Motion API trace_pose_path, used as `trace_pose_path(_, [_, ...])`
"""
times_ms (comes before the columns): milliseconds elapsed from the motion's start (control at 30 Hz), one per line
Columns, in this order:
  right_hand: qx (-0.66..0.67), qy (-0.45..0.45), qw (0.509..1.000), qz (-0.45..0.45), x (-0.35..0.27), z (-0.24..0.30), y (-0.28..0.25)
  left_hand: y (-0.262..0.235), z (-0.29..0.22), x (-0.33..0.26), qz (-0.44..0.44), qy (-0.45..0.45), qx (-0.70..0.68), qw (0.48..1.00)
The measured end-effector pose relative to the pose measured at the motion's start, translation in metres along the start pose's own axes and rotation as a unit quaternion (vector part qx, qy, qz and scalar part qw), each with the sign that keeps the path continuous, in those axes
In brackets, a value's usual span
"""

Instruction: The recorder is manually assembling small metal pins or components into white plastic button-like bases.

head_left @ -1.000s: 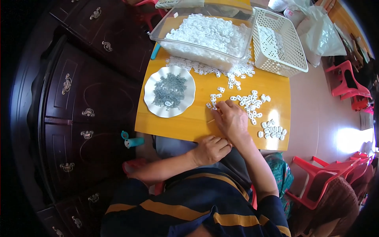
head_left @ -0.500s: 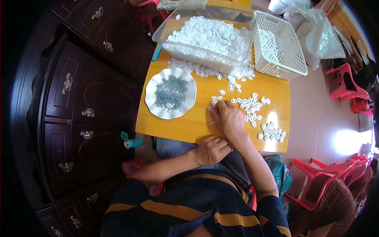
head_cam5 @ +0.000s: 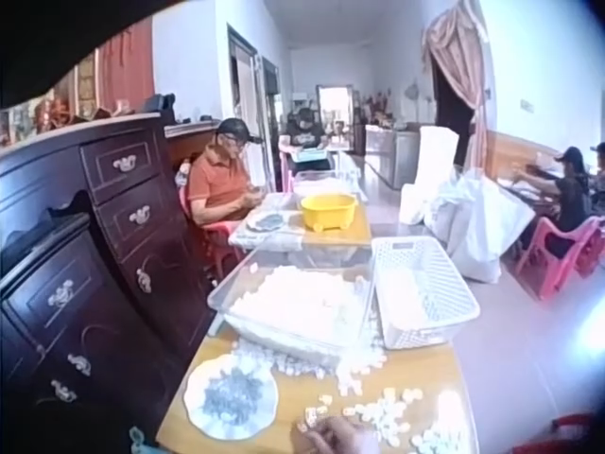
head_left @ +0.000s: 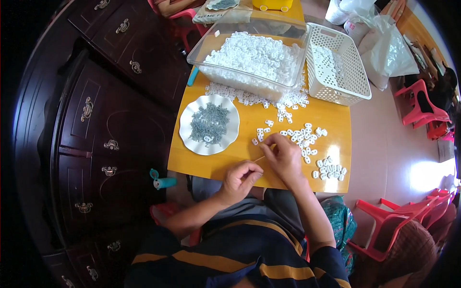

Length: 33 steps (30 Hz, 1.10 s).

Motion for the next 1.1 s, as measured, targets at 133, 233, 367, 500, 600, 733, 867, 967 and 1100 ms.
trace_pose_path(133, [0.111, 0.144, 0.983, -0.023, -0.025, -0.024, -0.032, -0.008, 0.005, 0.011, -0.011, -0.013, -0.051, 0.999])
trace_pose_path(233, [0.2, 0.183, 0.962, -0.035, -0.055, -0.044, -0.036, -0.002, 0.007, 0.019, -0.017, -0.033, -0.072, 0.997])
trace_pose_path(367, [0.299, 0.228, 0.925, -0.052, -0.088, -0.055, -0.039, 0.019, 0.004, 0.022, 0.023, -0.015, -0.075, 0.997])
trace_pose_path(500, [0.345, 0.253, 0.903, -0.041, -0.108, -0.064, -0.036, 0.04, 0.001, 0.023, 0.065, -0.006, -0.06, 0.996])
trace_pose_path(600, [0.363, 0.257, 0.895, -0.043, -0.109, -0.068, -0.037, 0.051, 0.006, 0.025, 0.068, -0.026, -0.078, 0.994])
trace_pose_path(733, [0.365, 0.251, 0.895, -0.043, -0.106, -0.066, -0.042, 0.055, 0.013, 0.028, 0.064, -0.046, -0.076, 0.994])
trace_pose_path(867, [0.399, 0.251, 0.881, -0.031, -0.105, -0.067, -0.038, 0.058, 0.016, 0.031, 0.089, -0.052, -0.063, 0.993])
trace_pose_path(967, [0.405, 0.245, 0.88, -0.032, -0.104, -0.066, -0.039, 0.063, 0.022, 0.029, 0.097, -0.059, -0.078, 0.99])
trace_pose_path(1100, [0.405, 0.251, 0.878, -0.034, -0.106, -0.067, -0.04, 0.066, 0.022, 0.03, 0.104, -0.067, -0.082, 0.989])
Point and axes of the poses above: each hand's wrist, its own x-axis towards the middle knuckle, its own y-axis out of the palm, z = x × y, the point moved 10 cm from there along x, towards the middle knuckle, and after that the axes turned 7 degrees about y, right-handed, at the moved point
